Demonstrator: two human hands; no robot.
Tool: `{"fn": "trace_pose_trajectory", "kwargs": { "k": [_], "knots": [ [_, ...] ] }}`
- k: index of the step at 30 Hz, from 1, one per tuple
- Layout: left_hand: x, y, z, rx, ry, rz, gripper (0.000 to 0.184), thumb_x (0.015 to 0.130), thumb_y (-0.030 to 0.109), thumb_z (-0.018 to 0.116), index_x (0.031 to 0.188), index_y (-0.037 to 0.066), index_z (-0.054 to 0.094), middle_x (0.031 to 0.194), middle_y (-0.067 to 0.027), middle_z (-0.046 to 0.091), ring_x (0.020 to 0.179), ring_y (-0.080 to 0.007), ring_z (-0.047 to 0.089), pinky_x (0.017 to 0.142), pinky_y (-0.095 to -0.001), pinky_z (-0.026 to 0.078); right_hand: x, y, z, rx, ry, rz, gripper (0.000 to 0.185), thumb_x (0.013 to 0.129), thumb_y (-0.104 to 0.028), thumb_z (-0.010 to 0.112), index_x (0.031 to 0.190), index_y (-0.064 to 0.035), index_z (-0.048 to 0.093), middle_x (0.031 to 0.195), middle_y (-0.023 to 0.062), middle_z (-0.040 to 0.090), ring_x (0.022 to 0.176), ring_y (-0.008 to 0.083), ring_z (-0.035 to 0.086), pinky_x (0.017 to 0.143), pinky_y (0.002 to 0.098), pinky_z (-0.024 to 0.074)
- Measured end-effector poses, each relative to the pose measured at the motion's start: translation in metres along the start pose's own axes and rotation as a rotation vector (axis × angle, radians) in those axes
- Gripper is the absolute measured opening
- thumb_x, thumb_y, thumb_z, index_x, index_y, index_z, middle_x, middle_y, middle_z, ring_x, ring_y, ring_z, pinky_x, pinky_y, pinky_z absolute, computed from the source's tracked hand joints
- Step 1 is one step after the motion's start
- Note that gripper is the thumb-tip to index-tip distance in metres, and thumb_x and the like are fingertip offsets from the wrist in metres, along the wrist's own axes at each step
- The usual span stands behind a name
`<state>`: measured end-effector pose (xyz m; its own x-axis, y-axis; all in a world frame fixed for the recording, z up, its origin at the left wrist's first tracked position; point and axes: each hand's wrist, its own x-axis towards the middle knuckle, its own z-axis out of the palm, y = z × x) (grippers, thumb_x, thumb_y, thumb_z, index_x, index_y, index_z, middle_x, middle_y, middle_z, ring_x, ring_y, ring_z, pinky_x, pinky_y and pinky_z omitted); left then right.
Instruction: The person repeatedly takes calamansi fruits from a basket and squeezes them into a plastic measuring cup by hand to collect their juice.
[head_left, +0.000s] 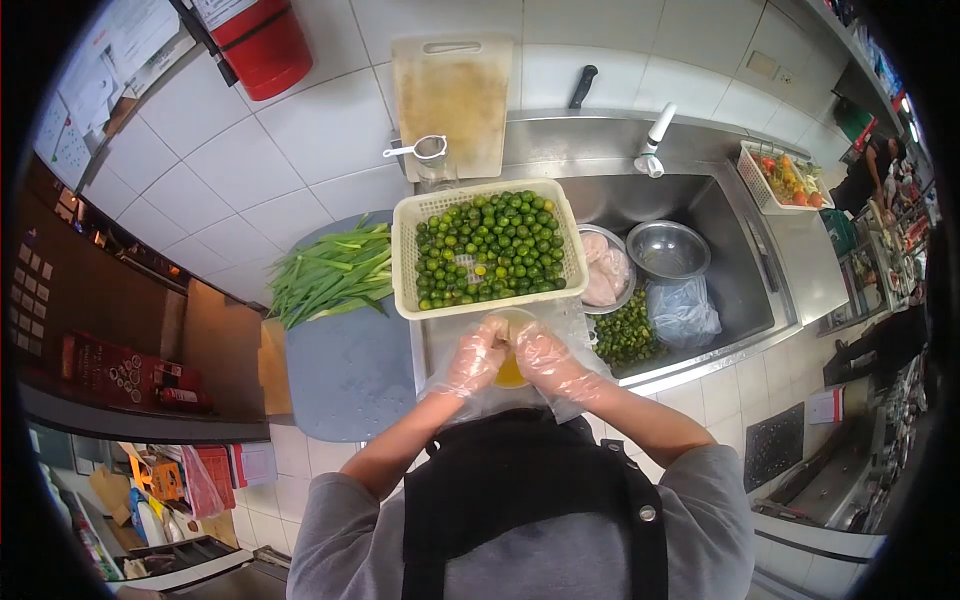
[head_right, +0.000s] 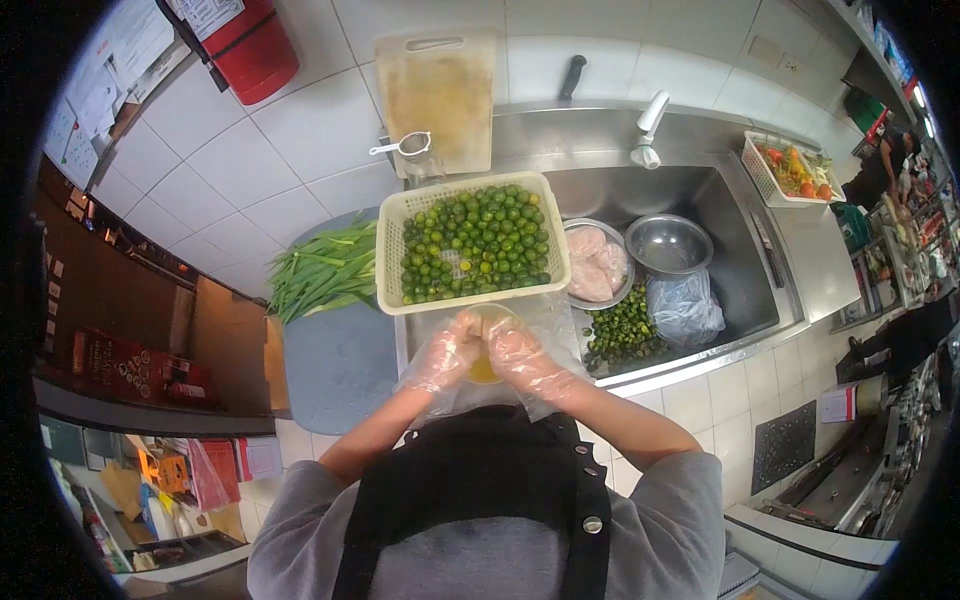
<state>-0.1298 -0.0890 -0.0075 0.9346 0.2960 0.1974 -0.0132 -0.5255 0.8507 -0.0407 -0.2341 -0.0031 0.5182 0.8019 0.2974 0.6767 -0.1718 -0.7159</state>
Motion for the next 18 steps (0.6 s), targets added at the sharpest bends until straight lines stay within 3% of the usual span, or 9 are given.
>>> {"fn": "trace_pose_trajectory", "kwargs": {
  "k": [1, 2, 4, 6, 8, 12, 14, 17, 18],
  "knots": [
    [0.002, -0.002, -0.003, -0.058, -0.062, -0.050, 0.021, 0.082, -0.005, 0.061, 0.102, 0.002, 0.063, 0.090, -0.0070, 0.067, 0.088, -0.0151, 0.063, 0.077, -0.0307, 0.051, 0.003, 0.007, 0.005, 0.019, -0.054, 0.097, 0.018, 0.095, -0.010, 0.045, 0.100, 0.0004, 0.058, 0.094, 0.0222, 0.064, 0.089, 0.0416, 0.062, 0.080, 0.0477, 0.0499],
    [0.002, -0.002, -0.003, -0.058, -0.064, -0.050, 0.021, 0.082, -0.005, 0.061, 0.102, 0.002, 0.063, 0.090, -0.0070, 0.067, 0.088, -0.0151, 0.063, 0.077, -0.0307, 0.051, 0.005, 0.013, 0.008, 0.038, -0.109, 0.194, 0.019, 0.095, -0.011, 0.045, 0.104, 0.0000, 0.059, 0.098, 0.0229, 0.063, 0.093, 0.0418, 0.061, 0.083, 0.0470, 0.0493],
    [0.000, 0.009, -0.008, -0.679, 0.017, -0.280, 0.024, 0.084, -0.004, 0.064, 0.108, -0.001, 0.065, 0.100, -0.0053, 0.070, 0.093, -0.0138, 0.063, 0.082, -0.0285, 0.051, 0.006, -0.020, -0.016, 0.054, -0.081, 0.158, 0.023, 0.096, -0.011, 0.043, 0.110, 0.0013, 0.057, 0.107, 0.0239, 0.060, 0.102, 0.0425, 0.057, 0.089, 0.0475, 0.0467],
    [0.001, 0.011, -0.011, -0.723, 0.040, -0.288, 0.024, 0.085, -0.003, 0.063, 0.109, -0.001, 0.066, 0.102, -0.0054, 0.070, 0.093, -0.0133, 0.063, 0.083, -0.0278, 0.050, 0.006, -0.024, -0.022, 0.068, -0.051, 0.117, 0.028, 0.097, -0.011, 0.042, 0.117, 0.0026, 0.056, 0.117, 0.0249, 0.058, 0.110, 0.0432, 0.054, 0.095, 0.0480, 0.0441],
    [0.001, 0.010, -0.014, -0.767, 0.066, -0.295, 0.025, 0.086, -0.003, 0.063, 0.110, -0.001, 0.067, 0.104, -0.0055, 0.070, 0.093, -0.0127, 0.063, 0.084, -0.0270, 0.050, 0.002, -0.001, -0.013, -0.381, -0.256, -0.088, 0.031, 0.097, -0.013, 0.043, 0.122, 0.0020, 0.053, 0.123, 0.0255, 0.054, 0.116, 0.0412, 0.052, 0.097, 0.0482, 0.0427],
    [-0.003, 0.018, -0.024, -0.414, 0.030, -0.296, 0.027, 0.089, 0.000, 0.060, 0.114, 0.002, 0.068, 0.108, -0.0095, 0.071, 0.094, -0.0154, 0.064, 0.086, -0.0305, 0.051, 0.005, 0.007, -0.009, -0.318, -0.295, -0.085, 0.032, 0.097, -0.014, 0.044, 0.123, 0.0010, 0.052, 0.122, 0.0244, 0.055, 0.114, 0.0389, 0.054, 0.097, 0.0479, 0.0432],
    [-0.006, 0.021, -0.025, -0.214, 0.003, -0.261, 0.029, 0.089, 0.001, 0.060, 0.116, 0.004, 0.068, 0.109, -0.0114, 0.071, 0.095, -0.0179, 0.066, 0.086, -0.0319, 0.051, 0.000, 0.024, 0.004, 0.104, -0.105, -0.121, 0.029, 0.100, -0.014, 0.038, 0.122, -0.0011, 0.053, 0.111, 0.0243, 0.058, 0.106, 0.0377, 0.057, 0.091, 0.0454, 0.0469],
    [-0.006, 0.020, -0.023, -0.118, 0.093, 0.096, 0.019, 0.089, 0.002, 0.058, 0.105, 0.002, 0.068, 0.089, -0.0109, 0.070, 0.079, -0.0173, 0.064, 0.070, -0.0313, 0.050, 0.004, 0.018, -0.001, 0.208, -0.246, 0.089, 0.027, 0.102, -0.016, 0.036, 0.115, -0.0016, 0.055, 0.104, 0.0244, 0.060, 0.100, 0.0396, 0.059, 0.087, 0.0466, 0.0477],
    [-0.003, 0.019, -0.025, 0.125, 0.002, 0.109, 0.020, 0.089, 0.005, 0.057, 0.106, 0.003, 0.067, 0.092, -0.0158, 0.069, 0.083, -0.0280, 0.064, 0.071, -0.0372, 0.051, 0.005, 0.014, -0.003, 0.207, -0.248, 0.088, 0.027, 0.102, -0.016, 0.036, 0.115, -0.0016, 0.055, 0.104, 0.0244, 0.060, 0.100, 0.0396, 0.059, 0.087, 0.0466, 0.0477]
  ]
}}
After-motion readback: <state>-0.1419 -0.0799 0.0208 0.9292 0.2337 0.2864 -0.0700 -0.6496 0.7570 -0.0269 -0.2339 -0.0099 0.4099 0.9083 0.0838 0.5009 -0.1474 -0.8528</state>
